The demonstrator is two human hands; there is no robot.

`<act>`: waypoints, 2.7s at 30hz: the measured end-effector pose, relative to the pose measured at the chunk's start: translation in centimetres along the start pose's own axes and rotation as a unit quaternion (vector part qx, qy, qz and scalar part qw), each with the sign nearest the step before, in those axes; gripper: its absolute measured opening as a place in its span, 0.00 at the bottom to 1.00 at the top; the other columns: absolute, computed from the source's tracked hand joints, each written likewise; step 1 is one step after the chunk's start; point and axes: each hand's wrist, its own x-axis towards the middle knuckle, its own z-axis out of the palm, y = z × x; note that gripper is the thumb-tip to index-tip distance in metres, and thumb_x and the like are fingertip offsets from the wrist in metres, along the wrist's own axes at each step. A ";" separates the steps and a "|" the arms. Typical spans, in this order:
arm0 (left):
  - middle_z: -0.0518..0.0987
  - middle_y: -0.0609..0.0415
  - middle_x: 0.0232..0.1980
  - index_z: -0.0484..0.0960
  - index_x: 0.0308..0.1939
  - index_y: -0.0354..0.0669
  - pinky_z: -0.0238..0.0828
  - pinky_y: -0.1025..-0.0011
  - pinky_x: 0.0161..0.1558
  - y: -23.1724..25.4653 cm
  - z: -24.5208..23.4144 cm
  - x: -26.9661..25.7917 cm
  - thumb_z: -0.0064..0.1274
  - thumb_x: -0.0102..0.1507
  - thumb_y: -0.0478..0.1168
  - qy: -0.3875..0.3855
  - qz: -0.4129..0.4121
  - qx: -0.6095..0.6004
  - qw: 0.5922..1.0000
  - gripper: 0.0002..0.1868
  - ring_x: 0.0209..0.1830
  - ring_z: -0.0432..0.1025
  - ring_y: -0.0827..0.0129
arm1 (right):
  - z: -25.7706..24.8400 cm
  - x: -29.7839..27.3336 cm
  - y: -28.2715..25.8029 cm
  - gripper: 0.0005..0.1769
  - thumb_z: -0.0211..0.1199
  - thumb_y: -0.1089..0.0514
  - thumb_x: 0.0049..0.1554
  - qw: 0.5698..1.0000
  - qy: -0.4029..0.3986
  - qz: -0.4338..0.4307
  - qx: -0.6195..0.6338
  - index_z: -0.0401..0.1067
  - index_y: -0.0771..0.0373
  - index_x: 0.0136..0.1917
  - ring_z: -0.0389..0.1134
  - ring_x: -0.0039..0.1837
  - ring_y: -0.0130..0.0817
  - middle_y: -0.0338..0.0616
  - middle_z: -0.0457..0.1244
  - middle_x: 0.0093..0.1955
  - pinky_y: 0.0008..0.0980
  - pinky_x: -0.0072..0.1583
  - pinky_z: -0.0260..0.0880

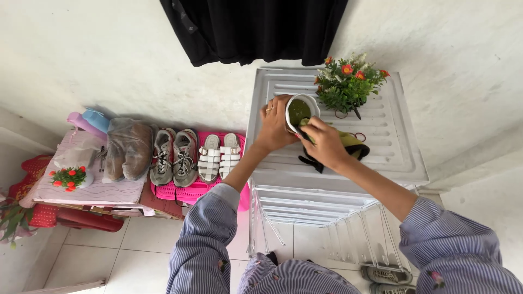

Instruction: The recorder cleans artificial plants and the top surface of a plastic drawer unit with a cloth.

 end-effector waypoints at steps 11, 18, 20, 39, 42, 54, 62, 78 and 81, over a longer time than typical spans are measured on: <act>0.73 0.45 0.67 0.60 0.75 0.47 0.56 0.52 0.75 -0.8 -0.8 0.8 0.75 0.46 0.54 -0.085 0.065 -0.016 0.994 0.58 0.71 0.66 0.52 | 0.4 -1.9 2.0 0.14 0.67 0.68 0.49 0.993 -0.108 -0.017 -0.055 0.77 0.68 0.51 0.70 0.45 0.38 0.46 0.64 0.52 0.34 0.49 0.74; 0.71 0.45 0.68 0.64 0.71 0.45 0.56 0.50 0.72 -0.6 1.5 -0.2 0.71 0.53 0.46 0.043 0.047 0.014 0.998 0.46 0.71 0.65 0.48 | 0.1 1.2 0.5 0.10 0.69 0.59 0.53 0.872 -0.081 0.343 0.340 0.79 0.64 0.49 0.66 0.41 0.23 0.36 0.70 0.40 0.23 0.45 0.66; 0.71 0.44 0.68 0.64 0.71 0.45 0.58 0.52 0.71 -1.2 2.1 -0.1 0.70 0.54 0.44 0.056 0.032 -0.003 0.998 0.45 0.71 0.65 0.47 | 0.0 1.6 1.5 0.09 0.69 0.60 0.53 0.880 -0.022 0.342 0.329 0.80 0.65 0.48 0.65 0.41 0.23 0.38 0.69 0.40 0.24 0.43 0.64; 0.70 0.42 0.65 0.58 0.70 0.39 0.62 0.51 0.67 -1.9 1.5 0.9 0.77 0.40 0.46 -0.020 -0.054 -0.079 0.995 0.60 0.68 0.64 0.43 | -3.5 5.1 2.5 0.12 0.65 0.58 0.58 0.972 -0.042 0.218 0.079 0.79 0.69 0.51 0.66 0.43 0.39 0.48 0.63 0.43 0.40 0.47 0.65; 0.69 0.42 0.69 0.60 0.72 0.42 0.60 0.49 0.72 -3.0 2.9 0.8 0.77 0.49 0.43 -0.010 0.024 -0.013 1.000 0.53 0.71 0.63 0.42 | 0.7 3.5 5.3 0.12 0.65 0.57 0.63 0.993 -0.065 0.075 0.069 0.75 0.71 0.48 0.65 0.51 0.40 0.48 0.63 0.47 0.39 0.56 0.66; 0.70 0.46 0.64 0.60 0.68 0.46 0.60 0.50 0.68 -1.6 2.2 2.4 0.78 0.41 0.46 -0.088 -0.022 -0.033 0.995 0.56 0.70 0.63 0.44 | -6.1 5.4 3.3 0.18 0.63 0.64 0.58 0.976 -0.065 -0.110 -0.178 0.83 0.49 0.59 0.66 0.51 0.37 0.43 0.64 0.53 0.37 0.57 0.69; 0.71 0.48 0.64 0.62 0.67 0.48 0.60 0.49 0.66 -0.1 1.9 2.4 0.77 0.41 0.47 -0.086 0.005 0.011 0.996 0.55 0.69 0.64 0.46 | -3.2 0.9 4.7 0.09 0.64 0.61 0.50 0.965 -0.066 -0.029 -0.253 0.81 0.56 0.45 0.69 0.45 0.33 0.39 0.65 0.54 0.35 0.48 0.71; 0.69 0.48 0.67 0.64 0.68 0.45 0.59 0.50 0.70 -0.3 1.7 0.7 0.77 0.44 0.49 0.004 0.036 -0.038 0.999 0.53 0.72 0.62 0.49 | -4.6 0.7 0.6 0.10 0.59 0.62 0.58 0.985 -0.038 0.140 -0.097 0.81 0.60 0.49 0.69 0.40 0.39 0.43 0.64 0.48 0.40 0.44 0.70; 0.70 0.48 0.65 0.64 0.69 0.45 0.59 0.51 0.69 0.0 1.6 0.5 0.77 0.44 0.49 0.004 0.059 0.002 0.998 0.53 0.72 0.63 0.48 | -2.7 -0.3 1.9 0.13 0.59 0.61 0.55 0.984 -0.066 0.129 -0.108 0.78 0.65 0.51 0.68 0.39 0.40 0.48 0.63 0.51 0.40 0.44 0.71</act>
